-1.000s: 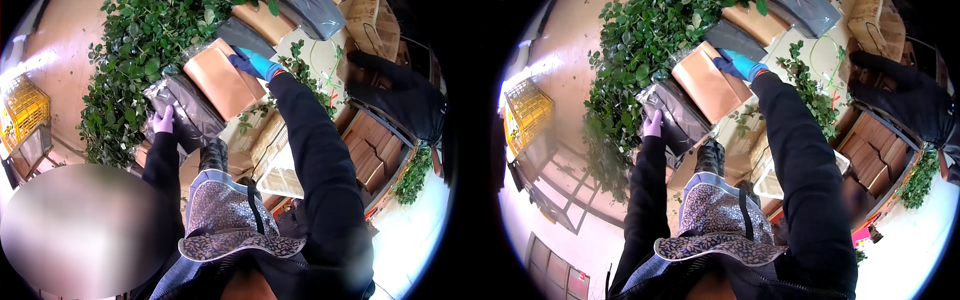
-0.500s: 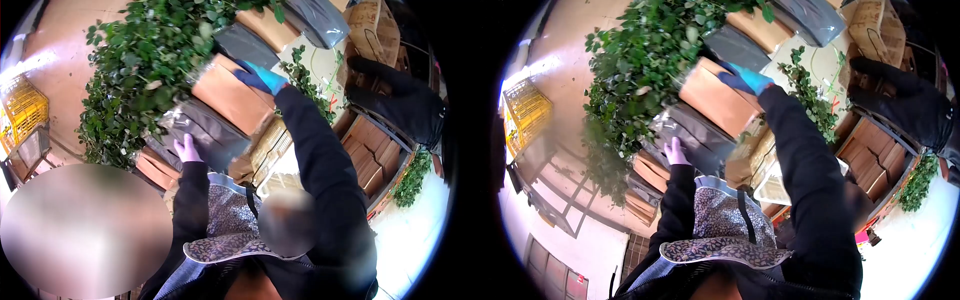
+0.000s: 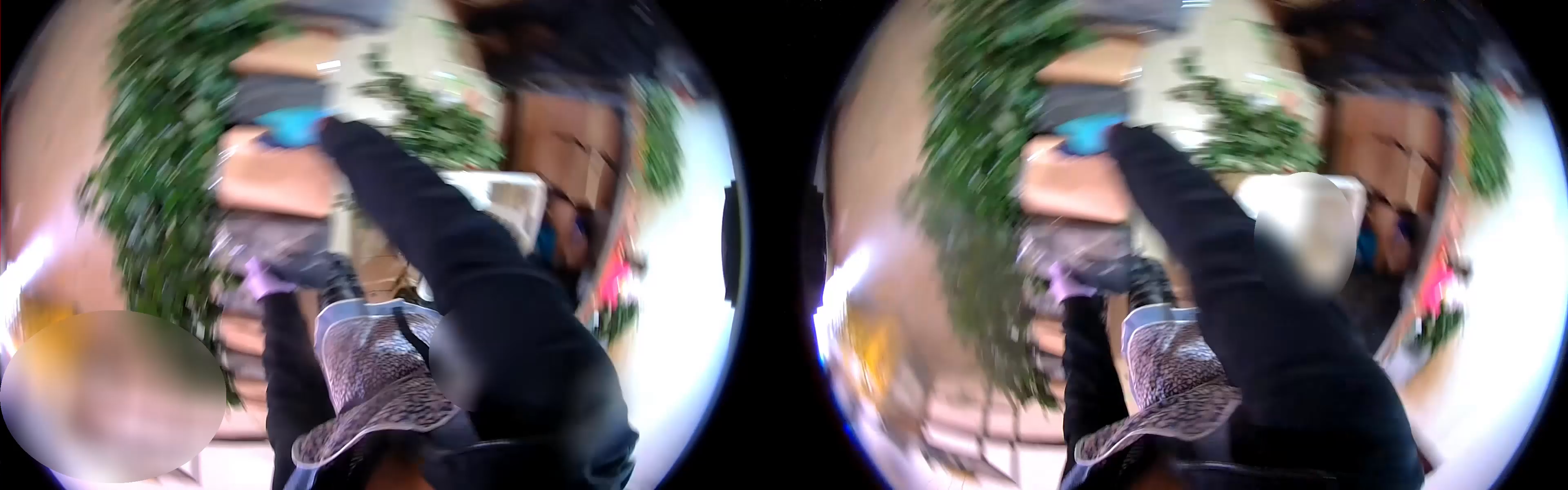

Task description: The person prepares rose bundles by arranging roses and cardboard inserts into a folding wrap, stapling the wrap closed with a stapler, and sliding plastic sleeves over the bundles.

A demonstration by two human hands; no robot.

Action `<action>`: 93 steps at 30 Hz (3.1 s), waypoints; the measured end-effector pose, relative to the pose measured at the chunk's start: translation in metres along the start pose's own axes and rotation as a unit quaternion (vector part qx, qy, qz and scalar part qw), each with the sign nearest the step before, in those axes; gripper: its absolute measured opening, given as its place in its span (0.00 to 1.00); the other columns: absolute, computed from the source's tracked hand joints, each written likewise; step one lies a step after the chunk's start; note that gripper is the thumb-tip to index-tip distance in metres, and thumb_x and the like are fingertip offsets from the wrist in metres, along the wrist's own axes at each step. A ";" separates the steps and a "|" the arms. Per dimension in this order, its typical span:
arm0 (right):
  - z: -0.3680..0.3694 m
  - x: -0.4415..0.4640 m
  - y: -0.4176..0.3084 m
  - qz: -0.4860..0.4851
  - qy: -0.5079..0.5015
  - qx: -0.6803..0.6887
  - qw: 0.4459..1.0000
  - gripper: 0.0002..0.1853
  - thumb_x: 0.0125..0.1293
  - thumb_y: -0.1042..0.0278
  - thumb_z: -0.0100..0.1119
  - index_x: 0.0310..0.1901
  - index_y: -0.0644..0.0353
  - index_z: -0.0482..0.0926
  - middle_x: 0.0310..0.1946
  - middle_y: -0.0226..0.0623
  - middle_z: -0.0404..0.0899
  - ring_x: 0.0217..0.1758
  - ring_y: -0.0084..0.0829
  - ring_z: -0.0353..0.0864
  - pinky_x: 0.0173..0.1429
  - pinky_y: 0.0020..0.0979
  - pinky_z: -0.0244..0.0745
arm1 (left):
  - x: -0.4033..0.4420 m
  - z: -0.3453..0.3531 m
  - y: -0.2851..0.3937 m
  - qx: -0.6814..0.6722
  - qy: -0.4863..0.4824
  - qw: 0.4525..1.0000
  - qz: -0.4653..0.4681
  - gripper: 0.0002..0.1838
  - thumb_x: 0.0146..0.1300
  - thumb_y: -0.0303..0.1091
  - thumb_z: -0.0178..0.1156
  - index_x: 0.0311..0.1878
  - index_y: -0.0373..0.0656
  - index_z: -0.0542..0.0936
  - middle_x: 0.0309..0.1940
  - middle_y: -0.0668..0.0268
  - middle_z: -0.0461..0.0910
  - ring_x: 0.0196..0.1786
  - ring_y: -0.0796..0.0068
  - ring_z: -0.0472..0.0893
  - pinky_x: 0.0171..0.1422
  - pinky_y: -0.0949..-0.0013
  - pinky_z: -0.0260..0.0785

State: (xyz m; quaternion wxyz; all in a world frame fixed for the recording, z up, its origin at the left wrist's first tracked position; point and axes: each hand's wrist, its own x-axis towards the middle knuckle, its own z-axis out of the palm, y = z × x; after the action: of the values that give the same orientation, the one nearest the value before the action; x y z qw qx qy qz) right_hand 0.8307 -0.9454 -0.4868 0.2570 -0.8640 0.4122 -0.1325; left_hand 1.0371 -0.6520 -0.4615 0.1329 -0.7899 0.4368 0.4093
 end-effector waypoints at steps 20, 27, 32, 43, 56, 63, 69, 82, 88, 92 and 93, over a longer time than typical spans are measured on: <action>-0.051 -0.669 -0.264 0.732 0.266 0.205 0.593 0.31 0.63 0.45 0.56 0.61 0.59 0.72 0.48 0.55 0.80 0.53 0.51 0.80 0.57 0.45 0.74 | -0.146 0.080 -0.037 -0.321 -0.126 0.915 -0.211 0.39 0.63 0.65 0.53 0.69 0.50 0.64 0.70 0.53 0.62 0.70 0.57 0.64 0.73 0.54 0.54; -0.005 -0.984 -0.392 0.916 0.273 0.165 0.242 0.42 0.58 0.40 0.60 0.66 0.64 0.66 0.66 0.52 0.67 0.67 0.50 0.68 0.65 0.43 0.68 | -0.247 0.174 -0.020 -0.030 -0.215 0.974 -0.057 0.30 0.62 0.55 0.58 0.60 0.44 0.68 0.56 0.56 0.69 0.57 0.60 0.69 0.64 0.58 0.61; 0.014 -1.236 -0.463 0.960 0.181 -0.080 0.200 0.45 0.54 0.40 0.63 0.67 0.64 0.63 0.68 0.52 0.61 0.69 0.52 0.64 0.65 0.51 0.64 | -0.294 0.231 0.027 0.133 -0.218 0.958 0.131 0.25 0.61 0.48 0.61 0.53 0.40 0.71 0.46 0.59 0.74 0.49 0.63 0.72 0.58 0.61 0.66; -0.051 -1.216 -0.331 0.679 0.350 -0.251 0.594 0.37 0.59 0.44 0.62 0.63 0.62 0.69 0.58 0.50 0.74 0.58 0.49 0.74 0.63 0.49 0.65 | -0.392 0.345 0.129 0.314 -0.219 0.880 0.282 0.24 0.63 0.35 0.62 0.60 0.33 0.72 0.48 0.55 0.80 0.48 0.65 0.80 0.55 0.65 0.73; -0.070 -1.235 -0.104 0.819 0.238 0.053 0.519 0.34 0.67 0.39 0.48 0.66 0.55 0.68 0.69 0.45 0.64 0.70 0.45 0.64 0.72 0.45 0.59 | -0.443 0.315 0.024 0.086 -0.284 0.941 0.162 0.10 0.69 0.30 0.57 0.52 0.46 0.77 0.40 0.70 0.81 0.37 0.79 0.78 0.38 0.74 0.71; -0.082 -1.265 -0.106 0.764 0.452 0.079 0.454 0.33 0.69 0.40 0.45 0.67 0.55 0.66 0.71 0.44 0.61 0.72 0.44 0.62 0.74 0.44 0.57 | -0.440 0.320 0.007 0.018 -0.249 0.967 0.058 0.15 0.67 0.26 0.59 0.55 0.39 0.75 0.47 0.65 0.79 0.47 0.74 0.78 0.53 0.70 0.73; -0.069 -1.251 -0.093 0.698 0.596 0.104 0.382 0.33 0.70 0.41 0.42 0.68 0.55 0.65 0.73 0.43 0.59 0.74 0.44 0.60 0.75 0.42 0.55 | -0.448 0.321 0.025 -0.002 -0.284 0.954 0.096 0.15 0.66 0.23 0.58 0.56 0.36 0.74 0.49 0.65 0.78 0.49 0.76 0.77 0.57 0.74 0.70; -0.093 -1.198 -0.171 0.674 0.521 -0.031 0.522 0.11 0.64 0.64 0.55 0.44 0.58 0.79 0.41 0.48 0.79 0.42 0.46 0.79 0.44 0.42 0.74 | -0.467 0.329 0.067 0.008 -0.347 0.910 0.225 0.26 0.65 0.26 0.59 0.66 0.35 0.67 0.64 0.57 0.71 0.63 0.65 0.72 0.68 0.65 0.65; -0.058 -0.939 -0.359 0.518 0.537 -0.047 0.664 0.09 0.63 0.70 0.56 0.43 0.61 0.80 0.36 0.44 0.82 0.40 0.43 0.83 0.40 0.40 0.78 | -0.576 0.379 0.162 -0.034 -0.397 0.810 0.430 0.58 0.50 0.29 0.68 0.77 0.42 0.38 0.75 0.49 0.49 0.77 0.55 0.53 0.78 0.54 0.45; -0.042 -0.829 -0.426 0.466 0.521 0.242 0.673 0.26 0.58 0.69 0.63 0.59 0.65 0.74 0.57 0.52 0.76 0.55 0.50 0.79 0.58 0.42 0.75 | -0.525 0.346 0.143 0.006 -0.259 0.822 0.508 0.29 0.62 0.26 0.59 0.67 0.37 0.67 0.56 0.55 0.77 0.60 0.64 0.76 0.64 0.64 0.67; -0.025 -0.815 -0.431 0.410 0.570 0.184 0.687 0.28 0.56 0.67 0.65 0.60 0.65 0.74 0.59 0.52 0.75 0.56 0.50 0.79 0.59 0.42 0.74 | -0.541 0.314 0.157 0.121 -0.230 0.818 0.513 0.24 0.63 0.22 0.53 0.65 0.40 0.72 0.52 0.55 0.81 0.58 0.66 0.78 0.63 0.66 0.68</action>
State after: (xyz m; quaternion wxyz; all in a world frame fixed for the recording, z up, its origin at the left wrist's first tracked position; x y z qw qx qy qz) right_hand 0.5880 -0.0898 -0.2416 0.1552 -0.3016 0.7599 -0.5545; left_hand 0.5920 -0.2505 -0.2238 0.0944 -0.3118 0.7817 0.5318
